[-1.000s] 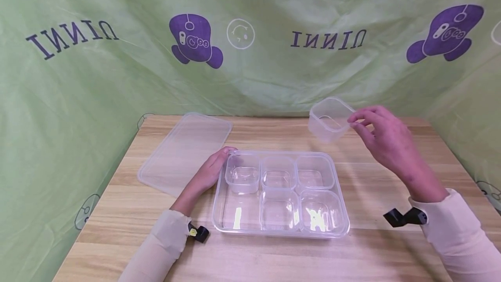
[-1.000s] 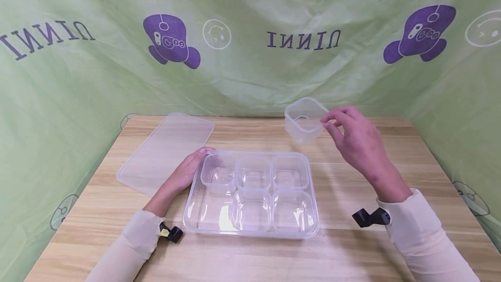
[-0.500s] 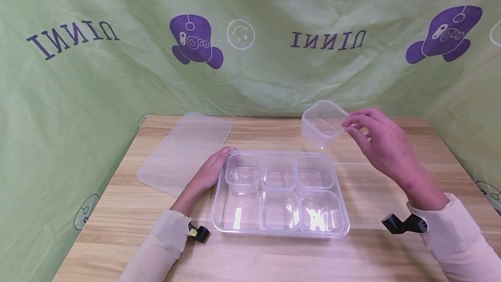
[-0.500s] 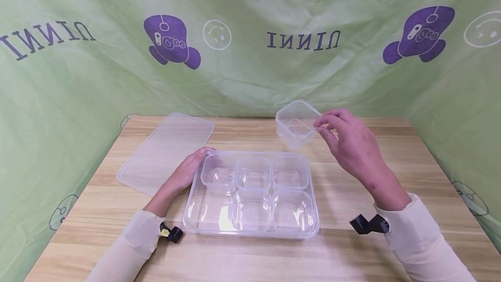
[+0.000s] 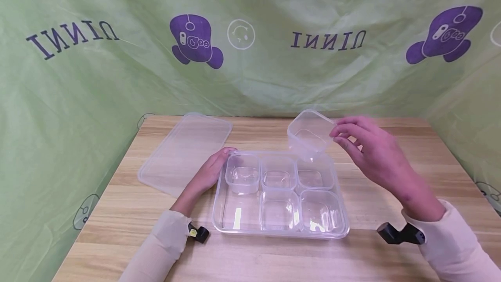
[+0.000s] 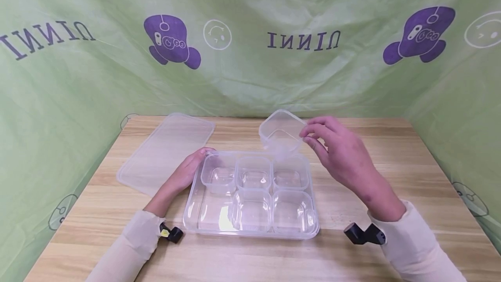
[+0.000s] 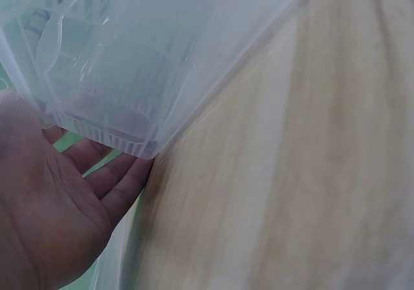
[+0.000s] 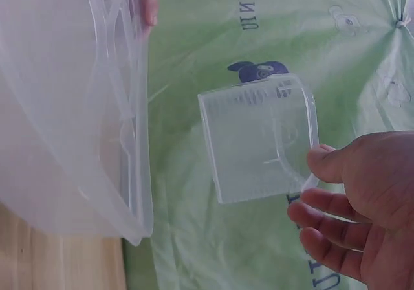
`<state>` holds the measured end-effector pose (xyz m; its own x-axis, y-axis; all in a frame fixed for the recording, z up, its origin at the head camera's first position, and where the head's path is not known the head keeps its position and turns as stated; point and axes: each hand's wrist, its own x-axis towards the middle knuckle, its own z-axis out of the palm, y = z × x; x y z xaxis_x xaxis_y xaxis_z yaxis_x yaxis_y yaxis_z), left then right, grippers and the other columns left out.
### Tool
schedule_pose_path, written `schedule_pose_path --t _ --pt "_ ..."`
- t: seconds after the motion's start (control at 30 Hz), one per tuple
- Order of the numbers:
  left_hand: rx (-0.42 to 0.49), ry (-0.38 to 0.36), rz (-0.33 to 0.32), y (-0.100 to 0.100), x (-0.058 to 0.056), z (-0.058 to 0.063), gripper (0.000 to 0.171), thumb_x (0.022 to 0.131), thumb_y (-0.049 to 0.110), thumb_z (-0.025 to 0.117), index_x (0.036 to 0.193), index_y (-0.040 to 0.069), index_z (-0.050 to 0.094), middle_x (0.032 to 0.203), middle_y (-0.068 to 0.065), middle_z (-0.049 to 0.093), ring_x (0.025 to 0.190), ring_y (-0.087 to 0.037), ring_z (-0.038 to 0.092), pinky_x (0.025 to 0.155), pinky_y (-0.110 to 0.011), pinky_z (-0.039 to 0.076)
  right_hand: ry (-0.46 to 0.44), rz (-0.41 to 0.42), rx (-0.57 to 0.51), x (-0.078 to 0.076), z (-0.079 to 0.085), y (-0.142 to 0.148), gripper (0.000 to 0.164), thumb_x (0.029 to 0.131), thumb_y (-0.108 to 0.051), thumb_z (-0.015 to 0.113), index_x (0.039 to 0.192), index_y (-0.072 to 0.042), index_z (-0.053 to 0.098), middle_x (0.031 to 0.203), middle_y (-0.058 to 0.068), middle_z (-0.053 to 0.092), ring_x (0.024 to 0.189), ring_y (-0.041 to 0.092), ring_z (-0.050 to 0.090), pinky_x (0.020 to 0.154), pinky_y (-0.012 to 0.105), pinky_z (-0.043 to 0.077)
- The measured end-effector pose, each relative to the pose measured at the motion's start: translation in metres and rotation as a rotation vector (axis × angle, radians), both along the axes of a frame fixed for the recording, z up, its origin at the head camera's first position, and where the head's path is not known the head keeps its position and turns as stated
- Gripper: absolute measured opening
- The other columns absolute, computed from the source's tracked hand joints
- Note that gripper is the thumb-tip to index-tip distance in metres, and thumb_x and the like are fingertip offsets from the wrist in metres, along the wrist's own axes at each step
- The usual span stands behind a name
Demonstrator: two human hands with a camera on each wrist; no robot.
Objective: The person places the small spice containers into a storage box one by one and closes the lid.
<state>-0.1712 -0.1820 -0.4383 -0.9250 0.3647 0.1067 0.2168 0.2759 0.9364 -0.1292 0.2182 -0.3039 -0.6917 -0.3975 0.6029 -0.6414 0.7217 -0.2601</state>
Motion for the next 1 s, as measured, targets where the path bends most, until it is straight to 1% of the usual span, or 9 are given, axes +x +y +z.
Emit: schedule_pose_path --t 0.27,0.3,0.33,0.37,0.5,0.53,0.6,0.73,1.0 --pt "0.008 0.005 -0.001 0.0 0.001 0.0 0.047 0.116 0.026 0.026 0.136 -0.002 0.058 0.131 -0.02 0.063 0.131 -0.035 0.053 0.116 -0.052 0.032 0.026 0.11 -0.033 0.007 -0.004 -0.012 0.035 0.077 0.012 0.085 0.101 -0.011 0.075 0.115 0.003 0.069 0.091 0.018 0.067 0.072 0.017 0.05" --pt "0.007 0.004 -0.001 0.0 0.001 0.001 0.047 0.116 0.027 0.026 0.135 -0.002 0.058 0.131 -0.02 0.063 0.131 -0.035 0.053 0.116 -0.051 0.032 0.025 0.128 -0.036 0.008 -0.005 -0.014 0.024 0.084 0.004 0.083 0.101 -0.011 0.075 0.114 0.003 0.069 0.093 0.019 0.067 0.071 0.018 0.051" --pt "0.005 0.002 0.003 0.0 0.001 0.001 0.048 0.116 0.028 0.026 0.136 -0.001 0.058 0.131 -0.019 0.063 0.131 -0.034 0.053 0.116 -0.051 0.033 0.024 0.142 -0.041 0.009 -0.005 -0.015 0.024 0.084 0.003 0.083 0.101 -0.012 0.075 0.113 0.003 0.07 0.094 0.019 0.067 0.071 0.019 0.051" --pt "0.003 0.003 0.004 0.0 0.001 0.001 0.049 0.116 0.029 0.026 0.136 -0.001 0.058 0.131 -0.019 0.063 0.132 -0.034 0.053 0.116 -0.051 0.033 0.025 0.154 -0.04 0.009 -0.006 -0.017 0.014 0.09 -0.006 0.08 0.101 -0.012 0.075 0.113 0.002 0.07 0.094 0.019 0.068 0.071 0.019 0.051" --pt "0.008 0.006 0.005 0.0 0.0 0.0 0.05 0.115 0.032 0.026 0.135 -0.001 0.059 0.131 -0.017 0.063 0.131 -0.032 0.053 0.116 -0.05 0.034 0.022 0.195 -0.04 0.013 -0.008 -0.023 0.008 0.095 -0.014 0.077 0.102 -0.013 0.074 0.115 0.002 0.069 0.097 0.019 0.068 0.072 0.024 0.054" --pt "0.008 0.01 0.005 -0.001 0.0 0.0 0.05 0.115 0.032 0.026 0.135 -0.001 0.059 0.131 -0.017 0.063 0.131 -0.032 0.053 0.116 -0.051 0.033 0.023 0.2 -0.04 0.014 -0.009 -0.025 0.017 0.089 -0.005 0.081 0.102 -0.013 0.074 0.115 0.002 0.069 0.097 0.018 0.068 0.072 0.023 0.054" --pt "0.01 0.015 0.002 -0.001 -0.001 -0.001 0.05 0.115 0.031 0.026 0.134 -0.001 0.059 0.13 -0.017 0.064 0.131 -0.032 0.053 0.116 -0.05 0.033 0.019 0.208 -0.042 0.016 -0.009 -0.028 0.026 0.084 0.003 0.082 0.102 -0.014 0.074 0.116 0.002 0.069 0.098 0.018 0.068 0.074 0.023 0.054" --pt "0.009 0.018 0.004 -0.001 -0.001 -0.001 0.049 0.115 0.03 0.026 0.135 -0.001 0.059 0.131 -0.017 0.063 0.132 -0.032 0.052 0.117 -0.051 0.032 0.014 0.203 -0.034 0.019 -0.011 -0.035 0.034 0.079 0.008 0.083 0.102 -0.015 0.073 0.117 0.002 0.068 0.098 0.019 0.069 0.077 0.021 0.053" --pt "-0.011 0.011 0.011 0.0 0.0 0.0 0.05 0.116 0.03 0.026 0.137 -0.001 0.058 0.134 -0.018 0.062 0.135 -0.033 0.05 0.118 -0.051 0.03 0.008 0.22 -0.004 0.025 -0.012 -0.046 0.026 0.086 0.001 0.08 0.104 -0.015 0.073 0.119 0.003 0.067 0.096 0.018 0.07 0.077 0.03 0.057"
